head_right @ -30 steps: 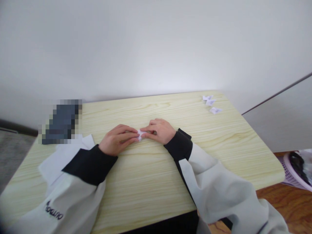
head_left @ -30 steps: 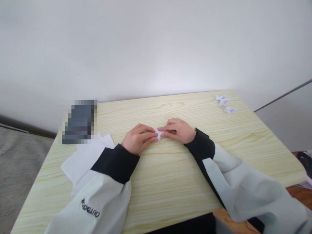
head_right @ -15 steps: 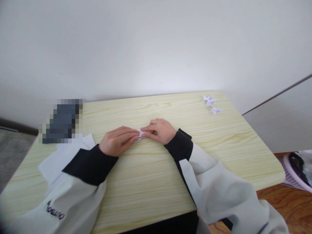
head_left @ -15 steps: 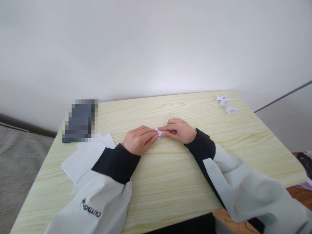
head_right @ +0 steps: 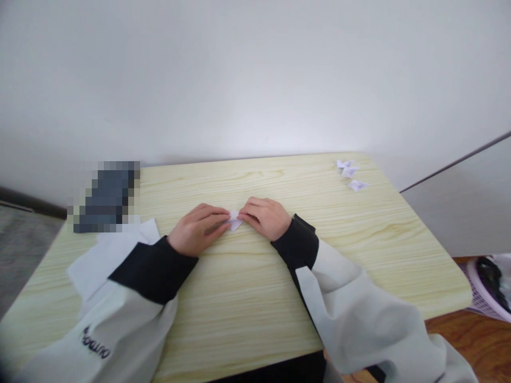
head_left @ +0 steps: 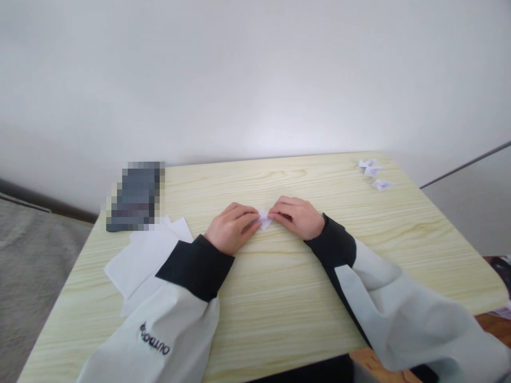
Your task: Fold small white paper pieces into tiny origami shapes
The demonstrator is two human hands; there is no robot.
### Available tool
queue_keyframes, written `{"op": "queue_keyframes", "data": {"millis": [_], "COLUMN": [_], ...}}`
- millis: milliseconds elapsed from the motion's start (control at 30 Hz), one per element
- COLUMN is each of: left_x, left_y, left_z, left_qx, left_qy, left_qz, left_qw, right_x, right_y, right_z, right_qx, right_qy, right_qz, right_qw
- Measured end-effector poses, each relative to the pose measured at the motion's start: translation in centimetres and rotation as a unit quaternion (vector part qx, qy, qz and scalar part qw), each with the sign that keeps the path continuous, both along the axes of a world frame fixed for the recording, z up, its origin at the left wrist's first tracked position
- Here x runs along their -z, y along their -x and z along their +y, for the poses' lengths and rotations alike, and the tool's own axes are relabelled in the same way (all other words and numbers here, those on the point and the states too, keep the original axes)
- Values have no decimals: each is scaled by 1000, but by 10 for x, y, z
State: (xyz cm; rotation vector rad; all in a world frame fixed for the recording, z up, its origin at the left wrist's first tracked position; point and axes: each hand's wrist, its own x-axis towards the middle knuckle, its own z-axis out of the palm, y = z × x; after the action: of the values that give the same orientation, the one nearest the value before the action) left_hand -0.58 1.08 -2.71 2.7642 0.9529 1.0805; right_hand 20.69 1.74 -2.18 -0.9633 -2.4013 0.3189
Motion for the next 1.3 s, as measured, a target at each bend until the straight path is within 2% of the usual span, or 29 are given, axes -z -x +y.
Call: {"op": "queue_keyframes", "data": {"millis": [100, 300, 400, 567, 833, 1100, 1300], "left_x": [2, -1, -3, -3, -1, -1, -2], "left_y": [1, -2, -3, -4, -5, -7, -11], "left_z": [0, -4, -5, -5, -5, -5, -6], "left_qx": [-41, -83, -101, -93, -133, -153, -193], "left_qy": [5, 47, 76, 85, 54, 85, 108], "left_qz": [3, 15, 29, 31, 29, 32, 43], "left_qw": [999, 995, 992, 992, 989, 984, 974], "right_x": [0, 2, 1, -1, 3, 4, 4], "right_y": [4, 13, 15, 15, 19, 22, 25], "right_z": [-3, -8, -8, -7, -12, -12, -13], "right_qx": [35, 112, 109, 96, 145, 156, 175], "right_qy": [-6, 0, 22, 46, 0, 0, 6], "right_qz": [-24, -36, -33, -51, -47, -85, -64], "right_qw": [999, 993, 993, 993, 988, 984, 982]}}
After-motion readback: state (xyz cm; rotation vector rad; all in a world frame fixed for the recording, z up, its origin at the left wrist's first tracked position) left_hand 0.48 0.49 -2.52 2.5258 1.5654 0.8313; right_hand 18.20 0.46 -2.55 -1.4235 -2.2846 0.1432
